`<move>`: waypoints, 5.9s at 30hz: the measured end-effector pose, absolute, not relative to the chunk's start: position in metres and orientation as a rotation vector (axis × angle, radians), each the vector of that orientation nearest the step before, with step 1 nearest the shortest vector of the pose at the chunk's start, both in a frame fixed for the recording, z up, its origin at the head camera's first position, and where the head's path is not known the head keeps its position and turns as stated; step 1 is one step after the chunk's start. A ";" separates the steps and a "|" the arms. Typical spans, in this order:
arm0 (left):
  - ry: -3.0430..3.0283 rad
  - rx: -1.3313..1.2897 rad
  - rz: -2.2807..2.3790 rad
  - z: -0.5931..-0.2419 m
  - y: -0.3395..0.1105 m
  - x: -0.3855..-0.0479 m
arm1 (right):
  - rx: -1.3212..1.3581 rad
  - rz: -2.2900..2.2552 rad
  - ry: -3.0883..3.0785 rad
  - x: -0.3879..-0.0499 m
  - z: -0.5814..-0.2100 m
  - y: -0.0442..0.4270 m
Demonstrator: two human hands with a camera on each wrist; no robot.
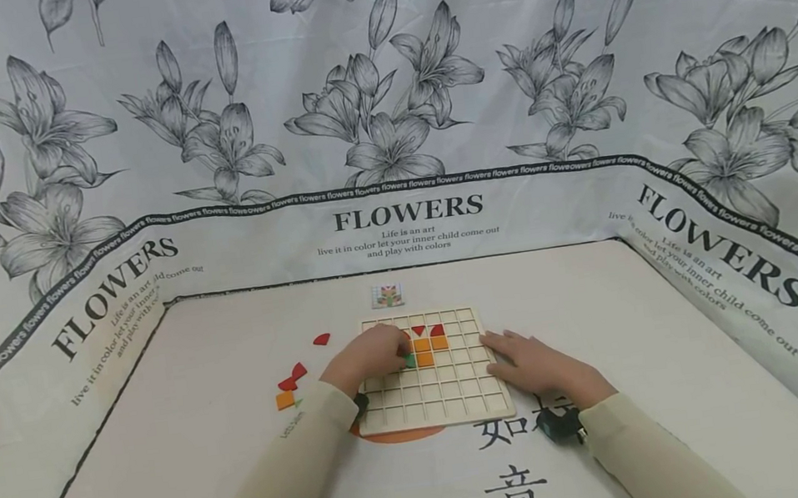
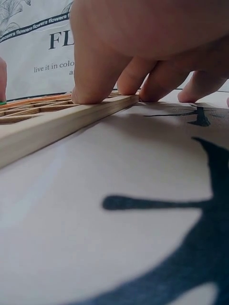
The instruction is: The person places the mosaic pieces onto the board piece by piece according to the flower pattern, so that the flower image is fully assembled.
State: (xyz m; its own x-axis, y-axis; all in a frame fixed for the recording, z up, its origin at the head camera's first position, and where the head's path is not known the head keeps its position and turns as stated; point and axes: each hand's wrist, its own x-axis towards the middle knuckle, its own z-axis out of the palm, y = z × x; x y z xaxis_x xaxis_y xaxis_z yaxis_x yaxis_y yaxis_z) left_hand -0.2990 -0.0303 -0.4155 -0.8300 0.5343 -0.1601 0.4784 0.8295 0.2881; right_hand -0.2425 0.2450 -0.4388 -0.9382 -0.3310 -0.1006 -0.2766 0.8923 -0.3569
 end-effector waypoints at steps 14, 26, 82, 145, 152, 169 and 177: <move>2.850 0.841 0.111 -0.413 -0.022 -0.296 | -0.472 -0.505 2.901 -0.242 -0.438 0.245; 2.843 0.756 0.362 -0.417 -0.041 -0.302 | -0.446 -0.521 2.883 -0.241 -0.440 0.244; 2.759 0.418 0.544 -0.404 -0.103 -0.317 | -0.466 -0.522 2.891 -0.242 -0.438 0.246; 2.771 0.967 0.554 -0.408 0.017 -0.298 | -0.475 -0.540 2.886 -0.242 -0.436 0.245; 2.781 0.977 0.508 -0.408 0.021 -0.295 | -0.472 -0.538 2.891 -0.241 -0.437 0.246; 2.751 1.027 0.466 -0.410 0.023 -0.290 | -0.449 -0.538 2.886 -0.243 -0.438 0.247; 2.753 0.988 0.415 -0.414 0.025 -0.291 | -0.454 -0.538 2.888 -0.242 -0.439 0.247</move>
State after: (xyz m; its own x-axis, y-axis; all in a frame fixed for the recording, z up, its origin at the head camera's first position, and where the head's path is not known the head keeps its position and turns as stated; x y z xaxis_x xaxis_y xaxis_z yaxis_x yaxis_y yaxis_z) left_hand -0.2906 0.0254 -0.4138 -0.7609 0.6439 -0.0803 0.5916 0.7392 0.3219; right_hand -0.2417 0.2465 -0.4392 -0.9393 -0.3255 -0.1089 -0.2644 0.8885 -0.3749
